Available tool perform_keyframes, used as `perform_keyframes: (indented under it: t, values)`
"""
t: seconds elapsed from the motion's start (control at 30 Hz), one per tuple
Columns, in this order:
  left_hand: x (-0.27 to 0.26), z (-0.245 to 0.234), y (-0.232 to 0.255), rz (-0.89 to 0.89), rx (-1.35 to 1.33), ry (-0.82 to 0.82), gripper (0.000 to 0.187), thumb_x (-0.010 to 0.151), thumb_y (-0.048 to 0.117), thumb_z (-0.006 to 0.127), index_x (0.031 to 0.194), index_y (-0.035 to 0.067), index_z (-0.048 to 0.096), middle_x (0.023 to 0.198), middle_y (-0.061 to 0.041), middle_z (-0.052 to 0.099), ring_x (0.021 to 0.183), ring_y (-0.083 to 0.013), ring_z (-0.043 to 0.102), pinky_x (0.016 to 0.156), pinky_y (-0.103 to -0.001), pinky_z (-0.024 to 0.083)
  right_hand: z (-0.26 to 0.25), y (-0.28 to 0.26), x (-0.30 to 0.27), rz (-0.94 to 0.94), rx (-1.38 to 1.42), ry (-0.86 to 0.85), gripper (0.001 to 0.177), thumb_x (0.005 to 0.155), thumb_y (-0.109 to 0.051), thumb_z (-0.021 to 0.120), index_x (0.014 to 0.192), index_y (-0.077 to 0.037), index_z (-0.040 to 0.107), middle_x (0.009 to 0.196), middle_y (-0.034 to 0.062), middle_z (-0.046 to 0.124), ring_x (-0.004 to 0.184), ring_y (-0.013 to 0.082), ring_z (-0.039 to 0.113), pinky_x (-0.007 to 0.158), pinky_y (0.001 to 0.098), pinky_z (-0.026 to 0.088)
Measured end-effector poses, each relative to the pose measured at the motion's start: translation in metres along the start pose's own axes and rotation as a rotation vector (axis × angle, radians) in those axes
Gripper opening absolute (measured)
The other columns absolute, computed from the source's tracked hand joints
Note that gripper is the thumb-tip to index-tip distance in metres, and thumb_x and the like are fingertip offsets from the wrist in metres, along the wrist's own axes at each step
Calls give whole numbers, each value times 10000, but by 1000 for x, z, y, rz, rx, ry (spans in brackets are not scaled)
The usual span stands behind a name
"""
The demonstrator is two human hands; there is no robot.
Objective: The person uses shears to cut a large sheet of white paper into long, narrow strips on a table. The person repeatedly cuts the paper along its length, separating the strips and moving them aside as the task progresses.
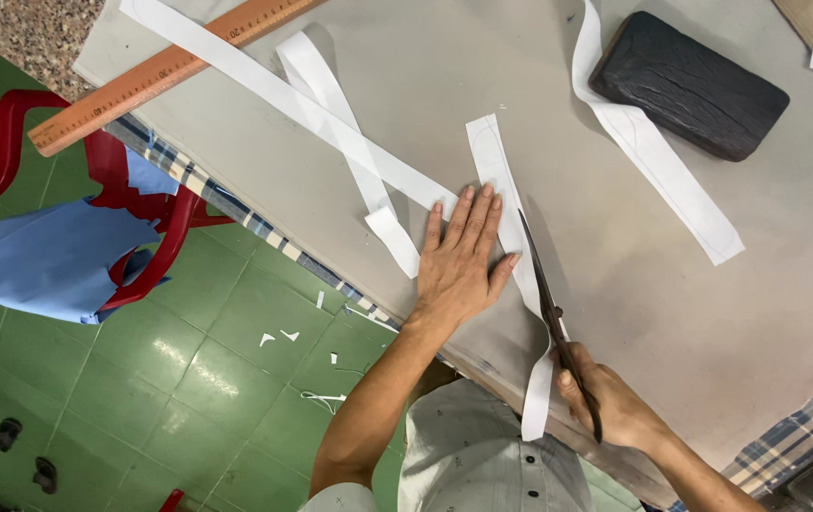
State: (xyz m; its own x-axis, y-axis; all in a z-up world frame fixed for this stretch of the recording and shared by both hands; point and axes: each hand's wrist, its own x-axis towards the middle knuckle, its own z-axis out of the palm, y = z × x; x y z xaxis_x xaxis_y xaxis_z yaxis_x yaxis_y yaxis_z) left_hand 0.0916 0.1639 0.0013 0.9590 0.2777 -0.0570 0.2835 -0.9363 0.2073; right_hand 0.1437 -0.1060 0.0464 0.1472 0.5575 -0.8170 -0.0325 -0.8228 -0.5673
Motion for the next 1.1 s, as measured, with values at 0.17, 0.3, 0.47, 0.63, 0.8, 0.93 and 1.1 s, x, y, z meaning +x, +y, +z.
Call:
perform_keyframes:
  t: [0.17, 0.3, 0.47, 0.63, 0.8, 0.93, 1.1]
  values:
    - [1, 0, 0, -6, -39, -21, 742, 1075, 569, 336, 1638, 87, 307, 1720, -63, 237, 1603, -251, 187, 1309, -530, 84, 1, -7, 5, -63, -14, 44, 477, 968, -547, 373, 1175, -151, 540, 532, 0, 445, 431, 165, 444, 444, 362, 392]
    - [1, -1, 0, 0, -40, 9, 728, 1079, 558, 353, 1629, 81, 334, 1711, -65, 254, 1597, -249, 198, 1310, -531, 112, 4, -18, 4, 7, 4, 64, 518, 946, -576, 359, 1126, -138, 567, 516, 25, 507, 433, 173, 508, 452, 360, 418]
    - [1, -2, 0, 4, -53, 9, 721, 1075, 539, 342, 1622, 69, 341, 1707, -78, 269, 1591, -258, 230, 1306, -537, 122, 2, -22, -1, 52, 128, 26, 471, 970, -523, 425, 1112, -109, 598, 546, 4, 475, 435, 135, 486, 451, 316, 420]
    - [2, 2, 0, -3, -65, -17, 739, 1072, 555, 293, 1628, 69, 322, 1719, -70, 234, 1601, -255, 194, 1308, -541, 94, -7, -30, 9, 22, 13, 11, 495, 954, -547, 367, 1180, -146, 548, 569, 22, 550, 463, 169, 580, 479, 346, 487]
    - [0, 4, -1, -1, -80, -2, 728, 1075, 544, 315, 1627, 70, 319, 1715, -73, 252, 1599, -254, 211, 1308, -543, 96, -12, -42, 25, -27, -47, 54, 512, 967, -557, 344, 1160, -124, 536, 550, 18, 523, 457, 183, 532, 487, 366, 425]
    - [1, 6, -1, -4, -82, -28, 742, 1072, 558, 290, 1636, 77, 295, 1724, -66, 226, 1606, -247, 183, 1310, -539, 69, -12, -48, 30, 5, -21, 58, 539, 944, -587, 328, 1169, -141, 532, 558, 21, 535, 467, 181, 545, 496, 352, 446]
    - [1, 4, -2, -9, -71, -49, 741, 1075, 560, 269, 1642, 83, 289, 1729, -61, 209, 1610, -238, 165, 1311, -531, 49, -9, -47, 32, 10, -35, 75, 492, 969, -554, 324, 1175, -156, 528, 547, 15, 514, 468, 190, 536, 509, 359, 449]
